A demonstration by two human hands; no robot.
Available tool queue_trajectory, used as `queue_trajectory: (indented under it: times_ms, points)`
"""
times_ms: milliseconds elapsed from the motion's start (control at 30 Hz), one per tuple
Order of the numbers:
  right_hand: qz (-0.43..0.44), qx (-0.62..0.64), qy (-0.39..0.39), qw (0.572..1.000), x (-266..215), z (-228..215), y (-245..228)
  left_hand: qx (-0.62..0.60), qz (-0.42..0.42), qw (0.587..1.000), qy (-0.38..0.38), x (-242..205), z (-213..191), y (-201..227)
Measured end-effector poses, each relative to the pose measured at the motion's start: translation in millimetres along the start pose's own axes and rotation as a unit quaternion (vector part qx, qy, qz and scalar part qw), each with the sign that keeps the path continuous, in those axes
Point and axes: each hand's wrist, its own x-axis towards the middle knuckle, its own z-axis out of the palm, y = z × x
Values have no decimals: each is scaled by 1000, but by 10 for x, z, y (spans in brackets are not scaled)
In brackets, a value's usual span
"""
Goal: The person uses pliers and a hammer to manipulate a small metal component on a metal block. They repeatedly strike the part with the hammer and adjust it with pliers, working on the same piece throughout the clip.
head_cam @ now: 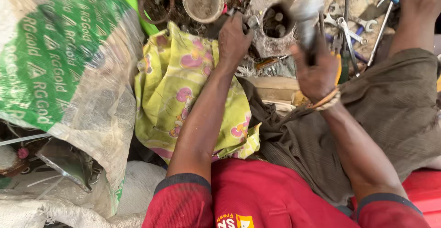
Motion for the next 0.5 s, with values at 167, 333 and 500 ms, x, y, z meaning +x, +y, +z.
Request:
queue_trajectory:
  times_ms: [167, 333, 500]
  points:
    - [-80, 86, 153, 981, 146, 73, 11, -12, -59, 998, -30, 112, 13, -21]
    - [202, -40, -141, 968, 145, 506, -73, -10, -21, 1000, -19, 68, -23, -11]
    - [81, 13, -5, 997, 213, -83, -67, 18, 18, 1000, 5, 44, -51, 26]
